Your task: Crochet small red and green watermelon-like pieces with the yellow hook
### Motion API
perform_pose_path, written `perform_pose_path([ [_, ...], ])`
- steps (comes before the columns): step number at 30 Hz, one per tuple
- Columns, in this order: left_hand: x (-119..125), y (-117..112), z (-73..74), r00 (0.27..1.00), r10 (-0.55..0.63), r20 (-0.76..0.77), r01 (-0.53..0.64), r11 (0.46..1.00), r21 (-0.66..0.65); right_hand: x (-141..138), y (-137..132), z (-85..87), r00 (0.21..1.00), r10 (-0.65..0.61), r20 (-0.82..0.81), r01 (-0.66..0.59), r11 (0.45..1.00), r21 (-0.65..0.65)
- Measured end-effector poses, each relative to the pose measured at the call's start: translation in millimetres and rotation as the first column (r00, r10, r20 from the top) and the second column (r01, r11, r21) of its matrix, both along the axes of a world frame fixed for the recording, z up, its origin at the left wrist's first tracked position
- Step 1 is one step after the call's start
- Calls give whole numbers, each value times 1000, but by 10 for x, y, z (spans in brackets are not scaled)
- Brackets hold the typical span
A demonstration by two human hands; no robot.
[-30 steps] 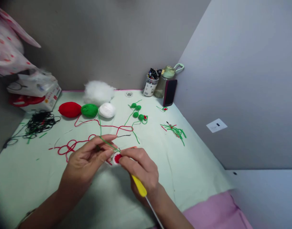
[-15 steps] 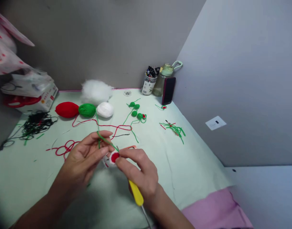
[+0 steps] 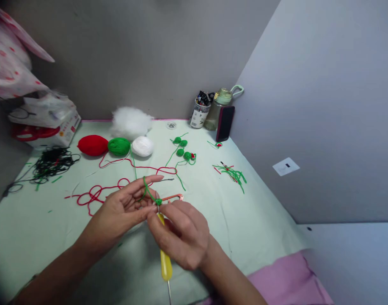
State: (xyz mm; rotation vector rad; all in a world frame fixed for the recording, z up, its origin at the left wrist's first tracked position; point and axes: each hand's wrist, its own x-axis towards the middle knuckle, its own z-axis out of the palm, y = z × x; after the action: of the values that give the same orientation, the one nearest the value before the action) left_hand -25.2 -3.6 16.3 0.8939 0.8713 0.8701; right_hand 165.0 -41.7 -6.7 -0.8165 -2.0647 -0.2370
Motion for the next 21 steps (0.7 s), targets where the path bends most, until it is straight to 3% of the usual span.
perform_pose_path([
  [4,-3,-6,-77,979,-23,201,39,996,-78,15,-22,40,1000,-10,6,10,1000,-20],
  [7,-17,-2,-126,971,-38,235,62,994,-95,-10,-8,68,990,30,-136,-38,997,-60],
  [9,-13,5,-141,968,-40,248,67,993,-100,-26,4,72,989,19,-145,-30,997,-70],
  [13,44,-5,-132,951,-13,308,66,984,-163,-19,5,26,996,-63,59,58,994,89],
  [16,104,-43,-110,939,31,342,43,977,-209,-3,7,-30,994,-70,84,55,985,166],
  [19,137,-71,-88,946,99,309,-38,980,-197,-2,21,-26,997,-71,9,69,992,102],
  [21,135,-73,-77,958,141,250,-105,983,-154,-2,38,22,993,-19,-117,15,999,-32],
])
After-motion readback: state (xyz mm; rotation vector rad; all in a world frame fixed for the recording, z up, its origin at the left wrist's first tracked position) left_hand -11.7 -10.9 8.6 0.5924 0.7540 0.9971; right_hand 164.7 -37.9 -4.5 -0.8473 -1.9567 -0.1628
